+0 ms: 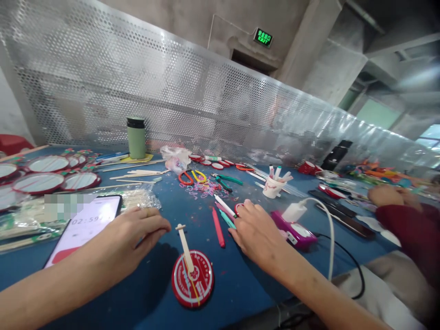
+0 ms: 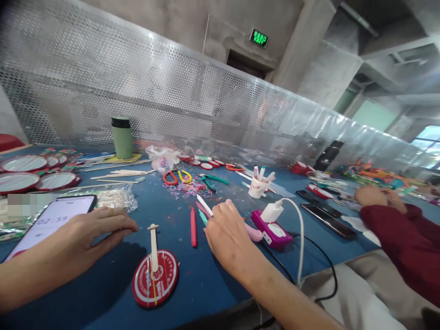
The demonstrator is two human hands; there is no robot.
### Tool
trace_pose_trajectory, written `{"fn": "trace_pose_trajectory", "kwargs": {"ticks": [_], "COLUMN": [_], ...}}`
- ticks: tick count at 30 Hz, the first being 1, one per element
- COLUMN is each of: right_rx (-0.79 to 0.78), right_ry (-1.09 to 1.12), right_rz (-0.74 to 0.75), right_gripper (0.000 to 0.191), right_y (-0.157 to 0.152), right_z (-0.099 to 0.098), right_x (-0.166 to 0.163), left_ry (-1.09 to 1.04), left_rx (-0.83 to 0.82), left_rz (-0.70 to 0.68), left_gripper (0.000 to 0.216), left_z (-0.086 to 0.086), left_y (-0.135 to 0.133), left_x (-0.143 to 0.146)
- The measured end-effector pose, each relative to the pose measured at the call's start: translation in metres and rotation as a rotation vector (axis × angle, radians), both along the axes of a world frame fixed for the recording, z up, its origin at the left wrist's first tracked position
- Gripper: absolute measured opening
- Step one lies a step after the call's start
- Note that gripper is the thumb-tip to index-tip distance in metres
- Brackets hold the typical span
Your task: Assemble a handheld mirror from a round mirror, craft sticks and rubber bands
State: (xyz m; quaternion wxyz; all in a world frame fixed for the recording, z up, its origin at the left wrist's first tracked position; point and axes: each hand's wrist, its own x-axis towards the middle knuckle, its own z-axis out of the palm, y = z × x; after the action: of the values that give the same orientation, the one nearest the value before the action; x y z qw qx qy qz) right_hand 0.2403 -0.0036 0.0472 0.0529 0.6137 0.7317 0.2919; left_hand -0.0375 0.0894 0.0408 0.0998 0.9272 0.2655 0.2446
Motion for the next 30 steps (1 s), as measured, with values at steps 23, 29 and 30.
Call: {"fn": "trace_pose_trajectory", "kwargs": {"ticks": [23, 29, 30], "right_rx": [0.039, -0.014, -0.034], "right_ry": [0.222, 0.462, 0.460], "right_rz": [0.333, 0.422, 0.437], "right_gripper": [0.029, 0.030, 0.029], "right_y": [-0.013, 0.008, 0.014], "right_z": [0.011, 0.026, 0.025], "right_x": [-0.028, -0.047, -0.049], "left_ry": [-0.066, -0.006, 0.012], "left_rx": [0.097, 0.127, 0.145], "left_rz": [-0.054, -0.003, 0.010], "left_gripper": [0.027, 0.027, 0.028], "left_z": [-0.004, -0.007, -0.007], "left_y": [-0.005, -0.007, -0.007], "left_x": [0.001, 0.003, 0.003]}}
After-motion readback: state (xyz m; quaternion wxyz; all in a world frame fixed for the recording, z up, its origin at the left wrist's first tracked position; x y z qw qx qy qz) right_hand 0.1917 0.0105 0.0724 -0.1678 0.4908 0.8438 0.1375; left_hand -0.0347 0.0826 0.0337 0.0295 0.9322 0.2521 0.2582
